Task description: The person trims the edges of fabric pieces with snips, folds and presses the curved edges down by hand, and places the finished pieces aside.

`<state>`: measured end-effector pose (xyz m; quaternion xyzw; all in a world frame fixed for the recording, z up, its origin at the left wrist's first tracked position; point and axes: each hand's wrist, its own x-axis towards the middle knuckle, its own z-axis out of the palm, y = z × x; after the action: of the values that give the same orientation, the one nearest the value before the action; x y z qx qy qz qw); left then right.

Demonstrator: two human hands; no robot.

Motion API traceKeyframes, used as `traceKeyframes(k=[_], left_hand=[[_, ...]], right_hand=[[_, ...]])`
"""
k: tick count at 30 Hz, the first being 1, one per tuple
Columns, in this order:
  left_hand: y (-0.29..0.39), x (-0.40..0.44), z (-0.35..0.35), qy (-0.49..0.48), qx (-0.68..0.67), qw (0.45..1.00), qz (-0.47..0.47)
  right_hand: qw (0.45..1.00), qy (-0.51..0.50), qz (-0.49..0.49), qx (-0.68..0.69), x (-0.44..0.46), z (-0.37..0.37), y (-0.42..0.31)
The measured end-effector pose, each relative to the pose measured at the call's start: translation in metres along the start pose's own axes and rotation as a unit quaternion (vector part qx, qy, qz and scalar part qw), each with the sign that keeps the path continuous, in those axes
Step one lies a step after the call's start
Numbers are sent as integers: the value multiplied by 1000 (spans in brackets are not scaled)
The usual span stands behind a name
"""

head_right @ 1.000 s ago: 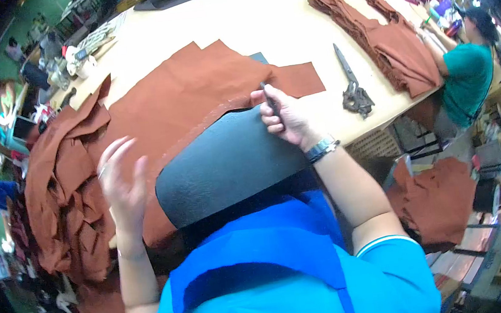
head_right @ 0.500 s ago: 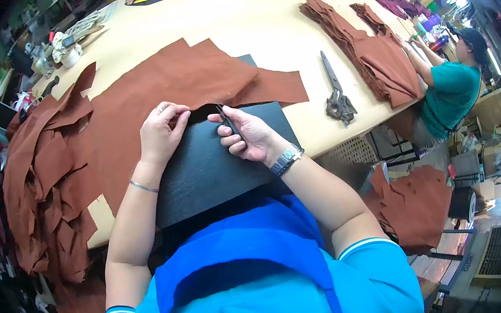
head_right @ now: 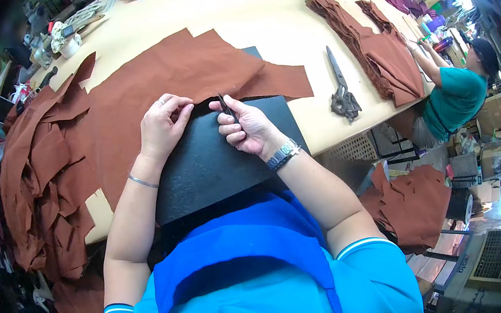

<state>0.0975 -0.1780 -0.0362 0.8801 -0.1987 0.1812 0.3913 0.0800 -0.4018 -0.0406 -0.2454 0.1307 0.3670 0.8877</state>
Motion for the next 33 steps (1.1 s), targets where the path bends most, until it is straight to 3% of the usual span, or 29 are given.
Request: traceKeyframes(k=[4, 12, 16, 33], left_hand=[[-1, -1, 1, 2, -8, 1000, -8], [4, 0, 0, -8, -23, 1000, -17], [-1, -2, 1, 12, -2, 1000, 18], [-1, -1, 1, 5, -1, 1000, 8]], right_hand=[[998, 23, -24, -50, -7, 4, 6], [999, 48, 1, -22, -1, 11, 4], [997, 36, -37, -60, -2, 5, 7], [997, 41, -12, -60, -1, 12, 5]])
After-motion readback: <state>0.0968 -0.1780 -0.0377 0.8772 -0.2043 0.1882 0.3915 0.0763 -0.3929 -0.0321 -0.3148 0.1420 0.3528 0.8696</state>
